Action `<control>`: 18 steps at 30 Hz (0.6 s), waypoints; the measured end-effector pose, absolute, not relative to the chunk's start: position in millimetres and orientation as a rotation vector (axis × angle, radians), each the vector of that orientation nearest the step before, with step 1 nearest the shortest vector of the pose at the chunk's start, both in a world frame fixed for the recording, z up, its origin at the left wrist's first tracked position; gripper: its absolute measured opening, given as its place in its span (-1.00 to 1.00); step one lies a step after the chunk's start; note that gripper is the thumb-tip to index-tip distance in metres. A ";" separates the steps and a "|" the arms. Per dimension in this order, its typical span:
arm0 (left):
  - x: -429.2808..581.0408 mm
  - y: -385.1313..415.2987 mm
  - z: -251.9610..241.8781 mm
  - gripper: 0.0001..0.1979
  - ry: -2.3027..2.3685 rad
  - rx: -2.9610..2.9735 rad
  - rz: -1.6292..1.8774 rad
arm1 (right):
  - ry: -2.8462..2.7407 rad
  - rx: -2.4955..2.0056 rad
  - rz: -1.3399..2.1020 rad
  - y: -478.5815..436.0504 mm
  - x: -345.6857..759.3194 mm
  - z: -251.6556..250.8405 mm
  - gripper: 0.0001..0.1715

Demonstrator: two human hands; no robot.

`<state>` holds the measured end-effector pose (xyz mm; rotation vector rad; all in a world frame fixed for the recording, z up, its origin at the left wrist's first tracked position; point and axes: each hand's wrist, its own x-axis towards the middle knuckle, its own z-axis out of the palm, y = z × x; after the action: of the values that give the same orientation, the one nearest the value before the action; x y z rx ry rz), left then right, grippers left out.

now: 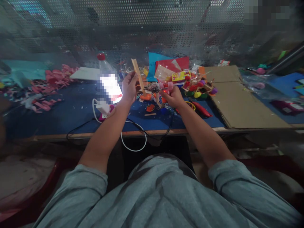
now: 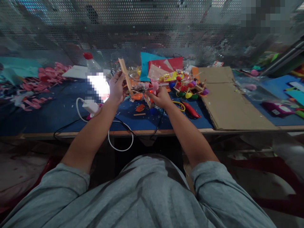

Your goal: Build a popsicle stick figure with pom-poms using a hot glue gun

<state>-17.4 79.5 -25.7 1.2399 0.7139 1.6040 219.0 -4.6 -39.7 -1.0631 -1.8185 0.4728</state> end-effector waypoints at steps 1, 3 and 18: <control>-17.6 79.8 -25.8 -0.33 0.710 1.237 1.601 | -1.817 -1.062 0.458 -4.9 218.8 -39.4 -0.14; -17.8 79.8 -25.8 -0.33 0.702 1.227 1.595 | -1.799 -1.068 0.417 -5.2 218.4 -39.2 -0.13; -17.7 77.6 -27.8 -0.42 0.659 1.272 1.482 | -1.766 -1.051 0.396 -3.5 218.9 -39.8 -0.19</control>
<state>-17.7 77.6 -27.8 1.2725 0.6587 1.4824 218.9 -3.5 -39.8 -1.0506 -1.7664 0.3955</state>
